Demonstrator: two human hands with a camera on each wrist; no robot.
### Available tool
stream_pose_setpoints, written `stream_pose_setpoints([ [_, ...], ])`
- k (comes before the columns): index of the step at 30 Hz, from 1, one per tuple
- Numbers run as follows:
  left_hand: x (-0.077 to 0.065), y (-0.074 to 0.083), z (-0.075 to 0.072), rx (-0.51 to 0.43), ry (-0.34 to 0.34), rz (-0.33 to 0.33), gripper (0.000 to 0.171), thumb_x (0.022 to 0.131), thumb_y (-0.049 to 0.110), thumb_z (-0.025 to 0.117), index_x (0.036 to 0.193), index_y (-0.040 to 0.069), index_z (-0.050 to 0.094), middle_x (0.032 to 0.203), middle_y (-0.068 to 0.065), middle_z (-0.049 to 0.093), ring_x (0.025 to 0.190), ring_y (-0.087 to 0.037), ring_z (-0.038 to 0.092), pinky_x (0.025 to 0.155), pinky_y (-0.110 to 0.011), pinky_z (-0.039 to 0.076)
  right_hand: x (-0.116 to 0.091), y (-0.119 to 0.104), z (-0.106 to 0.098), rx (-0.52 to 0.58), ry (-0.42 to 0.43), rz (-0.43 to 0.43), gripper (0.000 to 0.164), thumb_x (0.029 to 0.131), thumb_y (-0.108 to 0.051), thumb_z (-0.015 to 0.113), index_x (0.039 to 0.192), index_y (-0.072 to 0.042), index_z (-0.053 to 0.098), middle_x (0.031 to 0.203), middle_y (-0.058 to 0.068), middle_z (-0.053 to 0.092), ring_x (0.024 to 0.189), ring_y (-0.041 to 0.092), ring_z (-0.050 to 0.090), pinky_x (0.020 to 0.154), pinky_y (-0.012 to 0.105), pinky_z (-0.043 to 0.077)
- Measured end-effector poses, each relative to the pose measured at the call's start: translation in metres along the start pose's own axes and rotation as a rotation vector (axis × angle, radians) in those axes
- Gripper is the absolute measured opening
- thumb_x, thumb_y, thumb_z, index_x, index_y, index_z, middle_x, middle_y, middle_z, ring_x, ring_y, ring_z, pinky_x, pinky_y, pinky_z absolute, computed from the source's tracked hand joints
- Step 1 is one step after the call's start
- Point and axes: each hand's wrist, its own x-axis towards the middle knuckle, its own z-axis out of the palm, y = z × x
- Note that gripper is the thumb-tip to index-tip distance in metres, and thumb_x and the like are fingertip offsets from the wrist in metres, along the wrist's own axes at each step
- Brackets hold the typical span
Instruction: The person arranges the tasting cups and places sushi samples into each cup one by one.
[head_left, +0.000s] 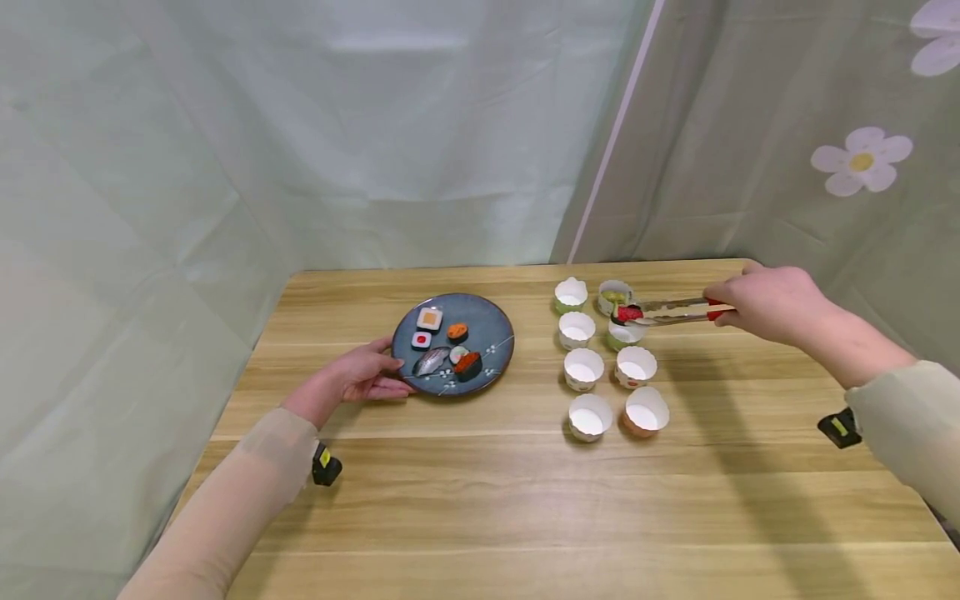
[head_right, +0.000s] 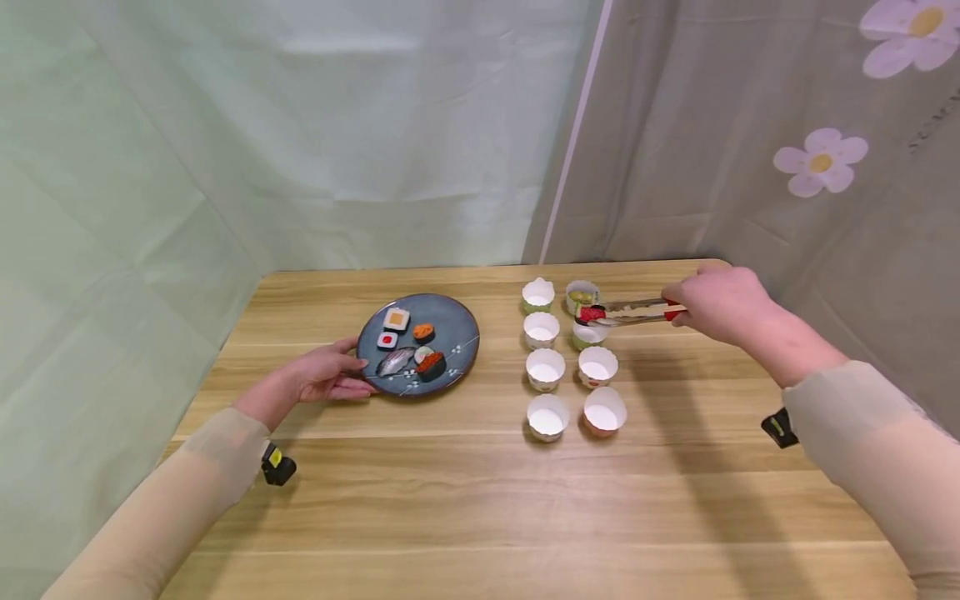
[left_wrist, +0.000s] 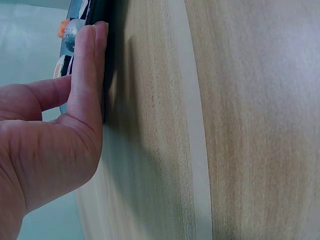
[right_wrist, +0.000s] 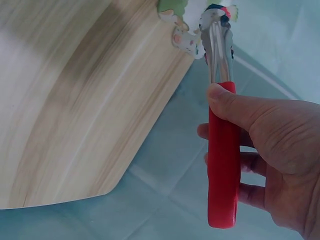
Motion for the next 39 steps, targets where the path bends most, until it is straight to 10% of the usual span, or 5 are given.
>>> stream_pose_setpoints([
  [39, -0.0022, -0.0009, -0.0004, 0.006, -0.007, 0.014, 0.073, 0.111, 0.01, 0.042, 0.166, 0.029, -0.002, 0.117, -0.025, 0.062, 0.084, -0.031, 0.076, 0.089, -0.046, 0.06, 0.0054, -0.003, 0.0029, -0.014, -0.057, -0.007, 0.023, 0.083, -0.029, 0.085, 0.095, -0.022, 0.067, 0.075, -0.006, 0.063, 0.072, 0.026, 0.055, 0.045, 0.046, 0.047],
])
